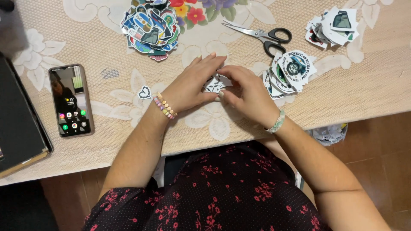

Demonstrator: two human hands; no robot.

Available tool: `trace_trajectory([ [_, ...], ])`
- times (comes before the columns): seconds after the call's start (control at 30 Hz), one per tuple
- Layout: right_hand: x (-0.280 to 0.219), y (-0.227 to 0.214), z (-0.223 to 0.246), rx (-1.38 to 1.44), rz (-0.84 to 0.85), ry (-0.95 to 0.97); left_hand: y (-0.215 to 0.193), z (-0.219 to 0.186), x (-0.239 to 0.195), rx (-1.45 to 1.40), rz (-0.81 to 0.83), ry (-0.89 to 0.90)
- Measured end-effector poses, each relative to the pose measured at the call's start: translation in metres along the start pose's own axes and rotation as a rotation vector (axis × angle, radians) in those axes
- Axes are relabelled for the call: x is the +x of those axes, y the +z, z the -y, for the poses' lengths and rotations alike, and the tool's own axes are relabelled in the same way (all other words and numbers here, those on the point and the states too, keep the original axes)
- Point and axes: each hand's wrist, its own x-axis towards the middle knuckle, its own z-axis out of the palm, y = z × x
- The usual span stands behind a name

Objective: The person sits at a table and sorts through a pile of colorful stickers. They then use a pair of scissors to carefully cut out a rectangular sticker featuring a cat, followed by a heart-shaped sticker, placing the finished pieces on the table.

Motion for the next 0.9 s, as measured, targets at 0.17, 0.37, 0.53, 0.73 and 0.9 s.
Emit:
trace_trajectory([
  [0.17, -0.010, -0.016, 0.000, -0.112, -0.031, -0.042, 0.004, 0.008, 0.000, -0.008, -0.055, 0.075],
  [0.37, 0.013, -0.087, -0.010, -0.351, -0.073, -0.091, -0.004, 0.005, -0.001, 0.084, -0.185, -0.035],
  [0.53, 0.068, -0.103, -0.054, -0.635, 0.217, 0.171, -0.009, 0.015, 0.002, 0.089, -0.428, 0.008],
  [0.73, 0.099, -0.094, -0.067, -0.812, 0.313, 0.218, -0.007, 0.015, 0.006, 0.069, -0.503, 0.115],
  [0.9, 0.110, -0.084, -0.076, -1.094, 0.357, 0.052, -0.003, 0.022, 0.005, 0.077, -0.509, 0.111],
])
